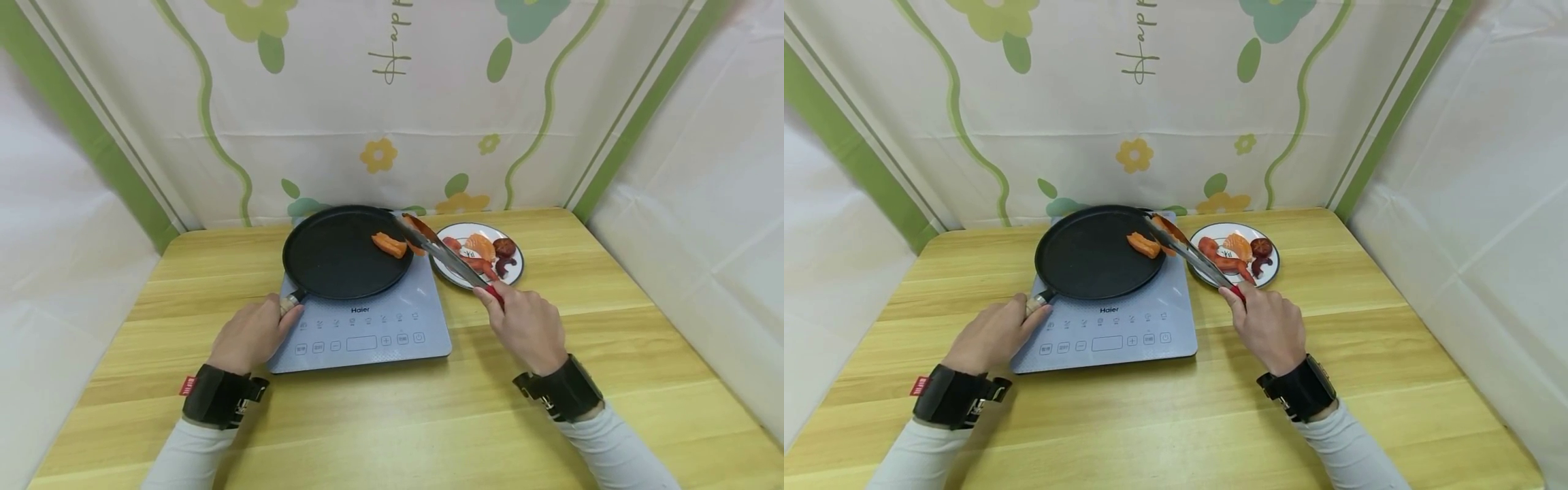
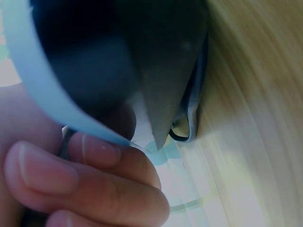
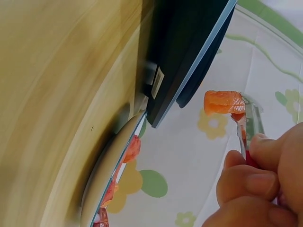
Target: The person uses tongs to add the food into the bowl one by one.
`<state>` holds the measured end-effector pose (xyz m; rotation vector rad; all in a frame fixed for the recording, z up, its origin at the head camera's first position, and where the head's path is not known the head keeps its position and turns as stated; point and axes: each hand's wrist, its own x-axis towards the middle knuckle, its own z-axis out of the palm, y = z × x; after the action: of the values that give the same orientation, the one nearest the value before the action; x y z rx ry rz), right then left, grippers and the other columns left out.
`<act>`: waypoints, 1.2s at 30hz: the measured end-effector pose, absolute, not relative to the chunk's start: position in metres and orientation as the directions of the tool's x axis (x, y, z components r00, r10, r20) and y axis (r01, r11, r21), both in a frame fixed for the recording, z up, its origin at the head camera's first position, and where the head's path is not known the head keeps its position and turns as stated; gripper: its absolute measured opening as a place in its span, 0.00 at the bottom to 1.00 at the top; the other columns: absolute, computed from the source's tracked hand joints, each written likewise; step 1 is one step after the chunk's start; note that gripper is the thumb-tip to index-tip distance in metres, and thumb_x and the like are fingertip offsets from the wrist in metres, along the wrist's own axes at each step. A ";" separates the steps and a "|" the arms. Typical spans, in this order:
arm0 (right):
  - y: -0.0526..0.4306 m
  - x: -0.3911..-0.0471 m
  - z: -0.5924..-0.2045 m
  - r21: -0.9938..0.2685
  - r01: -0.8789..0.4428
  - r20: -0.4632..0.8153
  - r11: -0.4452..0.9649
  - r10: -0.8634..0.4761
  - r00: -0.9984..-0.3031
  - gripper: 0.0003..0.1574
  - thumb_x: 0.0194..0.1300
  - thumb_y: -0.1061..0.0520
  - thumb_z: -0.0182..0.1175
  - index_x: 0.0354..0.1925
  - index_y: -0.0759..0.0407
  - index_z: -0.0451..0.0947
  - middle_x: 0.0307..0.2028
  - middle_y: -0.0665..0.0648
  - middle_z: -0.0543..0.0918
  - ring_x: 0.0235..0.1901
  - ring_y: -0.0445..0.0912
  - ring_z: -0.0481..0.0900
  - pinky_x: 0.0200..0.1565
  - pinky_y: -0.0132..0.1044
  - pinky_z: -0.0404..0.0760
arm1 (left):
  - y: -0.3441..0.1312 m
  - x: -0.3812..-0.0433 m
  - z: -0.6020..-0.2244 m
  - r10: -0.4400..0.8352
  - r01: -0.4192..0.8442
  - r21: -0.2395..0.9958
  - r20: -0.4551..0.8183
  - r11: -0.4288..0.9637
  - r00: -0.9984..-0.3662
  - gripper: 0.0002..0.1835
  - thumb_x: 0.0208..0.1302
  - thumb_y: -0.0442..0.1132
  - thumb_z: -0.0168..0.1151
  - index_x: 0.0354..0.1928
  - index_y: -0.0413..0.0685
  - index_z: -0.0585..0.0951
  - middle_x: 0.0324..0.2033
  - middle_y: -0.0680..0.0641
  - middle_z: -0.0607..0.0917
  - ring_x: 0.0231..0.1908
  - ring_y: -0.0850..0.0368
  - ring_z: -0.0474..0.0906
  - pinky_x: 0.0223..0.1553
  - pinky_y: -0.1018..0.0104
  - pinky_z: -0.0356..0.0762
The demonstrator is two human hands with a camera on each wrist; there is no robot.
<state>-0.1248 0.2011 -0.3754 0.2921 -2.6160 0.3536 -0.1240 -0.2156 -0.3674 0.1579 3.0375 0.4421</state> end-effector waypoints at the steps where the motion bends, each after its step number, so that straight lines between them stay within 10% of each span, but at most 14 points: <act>1: 0.201 -0.125 -0.376 -0.197 -0.267 0.487 0.943 -0.142 -0.862 0.24 0.69 0.35 0.50 0.36 0.52 0.75 0.14 0.51 0.64 0.13 0.46 0.63 0.14 0.39 0.58 | -0.216 -0.124 -0.367 0.111 0.091 0.288 -0.055 0.953 -0.992 0.24 0.72 0.58 0.45 0.36 0.41 0.68 0.21 0.47 0.66 0.22 0.54 0.67 0.21 0.62 0.61; 36: 0.182 -0.120 -0.373 -0.193 -0.331 0.445 0.924 -0.218 -0.868 0.25 0.70 0.32 0.46 0.24 0.46 0.62 0.13 0.46 0.60 0.14 0.44 0.62 0.15 0.39 0.58 | -0.215 -0.123 -0.368 0.121 0.104 0.306 -0.038 0.946 -0.992 0.26 0.72 0.60 0.44 0.36 0.41 0.68 0.21 0.47 0.67 0.21 0.54 0.67 0.21 0.62 0.61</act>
<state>-0.1202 0.1819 -0.3733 0.3986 -2.6582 0.3688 -0.1231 -0.2153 -0.3683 0.1763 3.0432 0.4730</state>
